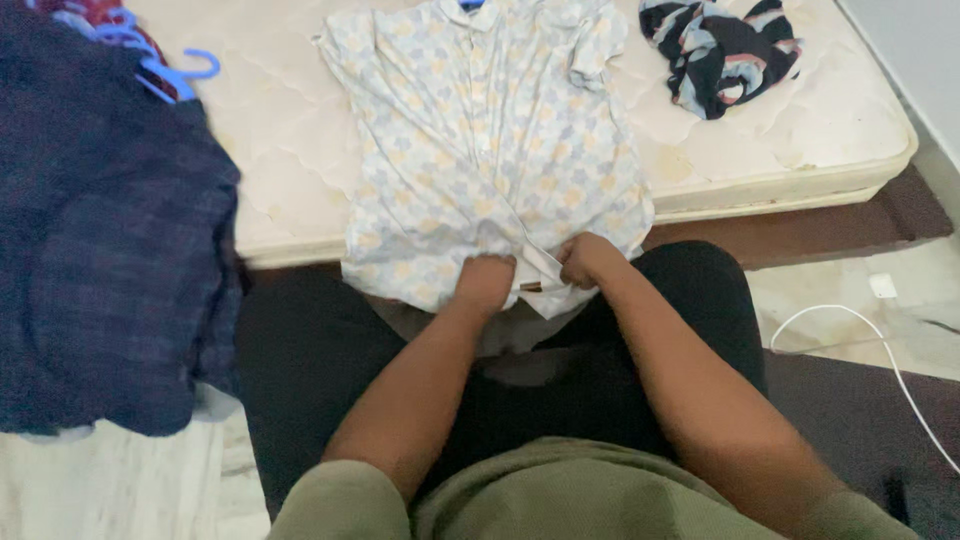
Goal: The person buttons a light-colored patterned shirt and then a blue shirt, both laid out on a mattress. The person uses their hands to fasten the buttons and smooth the fabric.
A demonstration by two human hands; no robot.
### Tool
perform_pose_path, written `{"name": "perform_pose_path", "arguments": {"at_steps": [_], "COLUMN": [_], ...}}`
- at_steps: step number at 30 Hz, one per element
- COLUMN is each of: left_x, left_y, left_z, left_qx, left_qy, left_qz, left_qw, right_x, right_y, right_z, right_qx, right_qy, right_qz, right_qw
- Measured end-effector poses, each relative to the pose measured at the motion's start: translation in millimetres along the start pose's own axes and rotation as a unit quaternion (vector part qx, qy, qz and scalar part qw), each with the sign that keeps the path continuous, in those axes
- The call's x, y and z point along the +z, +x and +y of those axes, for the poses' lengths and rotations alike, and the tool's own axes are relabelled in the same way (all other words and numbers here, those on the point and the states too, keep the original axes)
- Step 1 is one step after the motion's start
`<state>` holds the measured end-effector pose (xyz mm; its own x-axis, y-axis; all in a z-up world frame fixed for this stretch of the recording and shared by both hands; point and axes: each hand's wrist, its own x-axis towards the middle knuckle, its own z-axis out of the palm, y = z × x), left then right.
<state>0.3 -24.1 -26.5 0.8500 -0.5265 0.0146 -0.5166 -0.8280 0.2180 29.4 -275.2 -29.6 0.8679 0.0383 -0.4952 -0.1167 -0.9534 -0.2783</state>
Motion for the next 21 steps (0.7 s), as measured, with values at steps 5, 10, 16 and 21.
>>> {"name": "perform_pose_path", "arguments": {"at_steps": [5,10,16,21], "left_x": [14.0,13.9,11.1,-8.6], "left_y": [4.2,16.4,18.8,13.6], "left_z": [-9.2,-9.4,-12.4,-4.5], "left_qx": [-0.028,-0.033,-0.045,-0.071], "left_qy": [0.000,-0.058,-0.121,-0.135], "left_qz": [0.010,0.021,0.072,0.043], "left_qw": [1.000,0.998,0.989,0.987], "right_x": [-15.6,-43.1,-42.8,-42.0], "right_y": [-10.2,-59.2,-85.5,-84.9], "right_z": [-21.5,-69.2,-96.5,-105.5], "right_qx": [0.015,0.050,-0.061,-0.096], "right_qy": [-0.081,0.123,0.282,0.290], "right_qz": [-0.057,-0.030,-0.052,-0.060], "right_qw": [0.995,0.991,0.956,0.950]}}
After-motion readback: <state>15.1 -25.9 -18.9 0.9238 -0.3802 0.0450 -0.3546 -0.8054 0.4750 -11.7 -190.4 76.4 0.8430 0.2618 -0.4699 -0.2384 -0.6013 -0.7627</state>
